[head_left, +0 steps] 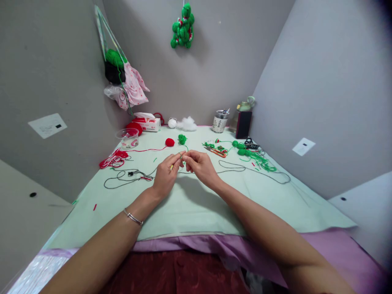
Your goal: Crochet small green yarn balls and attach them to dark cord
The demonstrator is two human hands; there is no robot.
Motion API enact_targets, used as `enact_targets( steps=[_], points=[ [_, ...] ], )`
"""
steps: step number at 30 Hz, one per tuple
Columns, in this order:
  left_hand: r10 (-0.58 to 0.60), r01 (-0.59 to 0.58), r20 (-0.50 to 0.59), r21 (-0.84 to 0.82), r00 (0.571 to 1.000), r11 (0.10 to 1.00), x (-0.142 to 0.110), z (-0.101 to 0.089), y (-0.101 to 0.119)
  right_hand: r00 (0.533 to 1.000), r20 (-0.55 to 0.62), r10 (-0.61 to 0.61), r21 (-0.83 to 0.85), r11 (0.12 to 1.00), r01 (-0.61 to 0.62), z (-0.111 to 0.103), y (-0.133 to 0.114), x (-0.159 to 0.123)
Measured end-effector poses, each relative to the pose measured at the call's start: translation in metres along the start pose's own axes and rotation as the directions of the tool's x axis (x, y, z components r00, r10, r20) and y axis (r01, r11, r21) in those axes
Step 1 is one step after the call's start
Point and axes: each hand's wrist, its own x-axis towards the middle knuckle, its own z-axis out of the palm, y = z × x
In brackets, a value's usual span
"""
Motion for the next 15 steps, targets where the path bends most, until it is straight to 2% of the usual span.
enact_targets(
  steps=[8,15],
  points=[
    [0.007,-0.007,-0.003,0.060,1.000,0.998,-0.002,0.004,-0.002,0.999,-0.024,-0.028,-0.138,0.990,0.024,-0.002,0.007,0.005],
    [0.034,-0.031,-0.017,0.180,0.999,0.983,-0.002,0.007,-0.009,1.000,-0.025,-0.011,-0.127,0.992,0.008,-0.001,0.016,0.010]
  ],
)
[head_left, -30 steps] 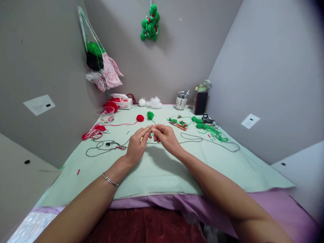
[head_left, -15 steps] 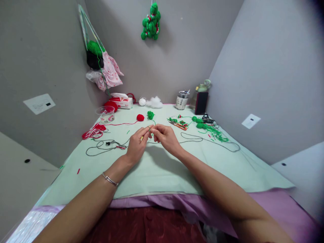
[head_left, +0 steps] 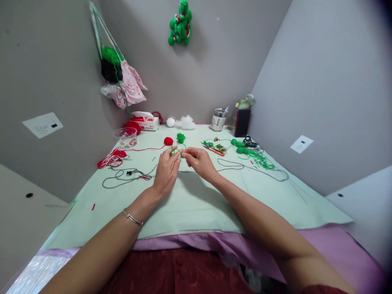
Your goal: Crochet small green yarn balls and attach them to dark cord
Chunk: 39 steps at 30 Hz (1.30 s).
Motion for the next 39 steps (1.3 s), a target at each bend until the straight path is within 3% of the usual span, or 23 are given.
enact_targets(
  steps=[6,18,21,26,29,32,35,39],
  points=[
    [0.002,-0.003,0.012,0.097,1.000,0.995,0.002,-0.002,-0.002,1.000,0.008,0.000,-0.009,1.000,0.000,-0.003,0.003,0.003],
    [-0.005,0.002,0.066,0.040,0.998,0.999,0.004,-0.004,-0.006,0.995,0.087,0.048,0.120,0.991,-0.058,0.000,0.003,0.004],
    [-0.041,0.041,0.074,0.007,0.996,0.999,0.005,-0.004,-0.004,0.997,0.040,0.059,0.088,0.994,-0.062,-0.004,0.007,0.008],
    [-0.160,0.174,0.085,-0.200,0.983,0.964,0.009,-0.010,-0.001,0.999,0.013,0.037,0.067,0.997,-0.038,-0.010,0.007,0.010],
    [-0.274,0.321,0.172,-0.405,0.946,0.856,0.012,-0.012,-0.002,0.999,0.031,0.028,0.084,0.996,-0.031,-0.007,0.004,0.007],
    [-0.317,0.393,0.233,-0.544,0.919,0.741,0.012,-0.011,-0.004,0.999,0.032,0.013,0.065,0.998,-0.015,-0.003,0.002,0.003],
    [-0.341,0.408,0.228,-0.590,0.912,0.697,0.013,-0.011,-0.004,0.999,0.043,-0.013,0.007,1.000,0.013,-0.001,0.003,0.002],
    [-0.351,0.405,0.208,-0.574,0.913,0.712,0.014,-0.012,-0.005,0.998,0.068,-0.016,0.040,0.999,0.014,-0.003,0.001,0.002]
  ],
)
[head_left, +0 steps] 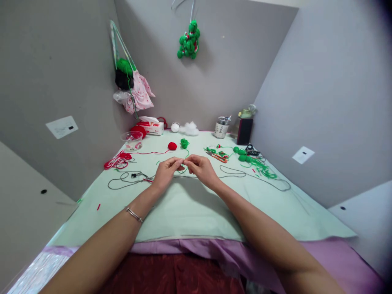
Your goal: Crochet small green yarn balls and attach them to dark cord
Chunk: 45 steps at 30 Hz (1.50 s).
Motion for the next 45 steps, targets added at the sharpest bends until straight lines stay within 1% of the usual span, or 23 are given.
enact_targets(
  steps=[5,9,12,16,20,22,25,27,28,29,30,31,32,33,34,35,36,37,39,40,41,43,45],
  points=[
    [-0.091,0.088,-0.012,-0.172,0.996,0.981,0.002,-0.002,0.002,0.997,-0.059,0.041,0.251,0.968,-0.025,-0.014,-0.005,0.004],
    [-0.145,0.130,-0.007,-0.410,0.989,0.903,0.003,-0.004,0.006,0.996,-0.045,0.078,0.333,0.941,-0.059,-0.019,-0.005,0.004],
    [-0.175,0.131,-0.026,-0.561,0.984,0.817,0.005,-0.006,0.010,0.994,0.033,0.100,0.369,0.924,-0.105,-0.015,-0.004,0.002],
    [-0.214,0.128,-0.056,-0.647,0.975,0.752,0.008,-0.007,0.013,0.979,0.185,0.084,0.366,0.919,-0.148,-0.001,-0.001,-0.002],
    [-0.231,0.146,-0.040,-0.664,0.972,0.733,0.010,-0.008,0.012,0.923,0.384,0.037,0.340,0.923,-0.179,0.010,0.004,-0.005],
    [-0.220,0.123,-0.064,-0.667,0.973,0.735,0.012,-0.011,0.013,0.897,0.442,0.024,0.318,0.930,-0.182,0.009,0.005,-0.005],
    [-0.176,0.025,-0.180,-0.627,0.968,0.778,0.017,-0.022,0.014,0.901,0.430,0.057,0.298,0.933,-0.201,0.001,0.004,-0.004],
    [-0.127,-0.030,-0.247,-0.546,0.961,0.837,0.020,-0.031,0.013,0.922,0.376,0.093,0.318,0.921,-0.223,-0.007,0.001,-0.001],
    [-0.098,-0.034,-0.251,-0.473,0.963,0.880,0.021,-0.034,0.013,0.932,0.346,0.110,0.336,0.913,-0.233,-0.011,0.000,0.000],
    [-0.059,-0.033,-0.243,-0.358,0.968,0.933,0.021,-0.037,0.012,0.940,0.318,0.125,0.356,0.903,-0.240,-0.014,-0.001,0.001],
    [-0.003,-0.043,-0.235,-0.192,0.972,0.981,0.021,-0.039,0.012,0.946,0.294,0.139,0.377,0.893,-0.248,-0.017,-0.002,0.002],
    [0.073,-0.072,-0.236,0.016,0.969,0.997,0.020,-0.040,0.012,0.949,0.275,0.152,0.396,0.882,-0.256,-0.019,-0.004,0.003],
    [0.171,-0.114,-0.242,0.234,0.955,0.966,0.019,-0.040,0.012,0.951,0.262,0.166,0.412,0.871,-0.266,-0.021,-0.005,0.003],
    [0.282,-0.157,-0.251,0.422,0.926,0.893,0.017,-0.039,0.012,0.951,0.254,0.177,0.426,0.862,-0.274,-0.022,-0.006,0.003],
    [0.388,-0.193,-0.259,0.553,0.885,0.811,0.015,-0.037,0.013,0.950,0.252,0.184,0.438,0.854,-0.281,-0.022,-0.007,0.003],
    [0.465,-0.222,-0.264,0.618,0.845,0.754,0.012,-0.034,0.014,0.949,0.254,0.185,0.447,0.848,-0.285,-0.021,-0.007,0.003],
    [0.500,-0.250,-0.261,0.626,0.826,0.739,0.009,-0.030,0.015,0.948,0.262,0.182,0.452,0.845,-0.287,-0.021,-0.008,0.003],
    [0.495,-0.279,-0.242,0.588,0.835,0.759,0.006,-0.026,0.016,0.946,0.274,0.174,0.455,0.843,-0.287,-0.020,-0.008,0.003],
    [0.383,-0.302,-0.120,0.423,0.916,0.855,0.001,-0.017,0.017,0.941,0.302,0.152,0.457,0.843,-0.283,-0.019,-0.007,0.002],
    [0.302,-0.278,-0.026,0.327,0.953,0.903,-0.001,-0.014,0.017,0.939,0.314,0.141,0.459,0.843,-0.280,-0.019,-0.007,0.002],
    [0.225,-0.234,0.068,0.246,0.972,0.941,-0.002,-0.010,0.016,0.938,0.322,0.130,0.462,0.843,-0.276,-0.019,-0.006,0.002],
    [0.128,-0.157,0.181,0.154,0.975,0.975,-0.004,-0.006,0.013,0.939,0.321,0.123,0.472,0.839,-0.272,-0.020,-0.005,0.002],
    [0.106,-0.141,0.199,0.172,0.974,0.975,-0.006,-0.004,0.011,0.942,0.305,0.138,0.474,0.837,-0.275,-0.020,-0.004,0.002]
  ],
)
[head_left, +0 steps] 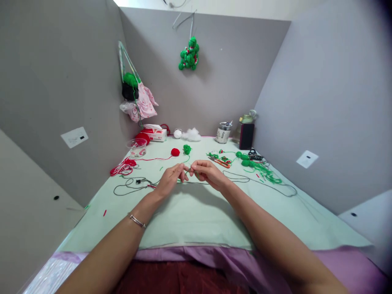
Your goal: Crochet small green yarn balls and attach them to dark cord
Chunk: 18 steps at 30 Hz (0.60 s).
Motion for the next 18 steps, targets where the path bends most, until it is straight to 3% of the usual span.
enact_targets(
  steps=[3,5,8,11,13,15,18],
  points=[
    [0.021,-0.012,-0.083,0.113,0.996,0.993,-0.001,0.003,-0.002,0.999,-0.033,-0.005,-0.029,1.000,0.004,0.002,0.001,0.000],
    [0.008,0.009,-0.160,0.105,0.987,0.994,-0.001,0.006,-0.004,0.999,-0.036,-0.035,-0.065,0.997,0.033,0.006,0.003,0.001],
    [-0.091,0.070,-0.178,-0.121,0.980,0.990,0.002,0.009,-0.007,0.994,-0.018,-0.110,-0.113,0.988,0.107,0.014,0.007,0.001],
    [-0.185,0.125,-0.103,-0.422,0.977,0.898,0.005,0.008,-0.010,0.989,0.031,-0.144,-0.193,0.970,0.147,0.019,0.007,-0.001],
    [-0.222,0.126,-0.125,-0.520,0.967,0.845,0.007,0.005,-0.011,0.990,0.047,-0.135,-0.229,0.963,0.142,0.019,0.005,-0.002],
    [-0.220,0.095,-0.204,-0.490,0.954,0.867,0.007,0.002,-0.011,0.991,0.012,-0.131,-0.223,0.966,0.131,0.017,0.002,-0.003],
    [-0.130,0.060,-0.247,-0.274,0.960,0.960,0.003,0.002,-0.008,0.983,-0.101,-0.153,-0.212,0.969,0.129,0.013,0.000,-0.002]
  ],
)
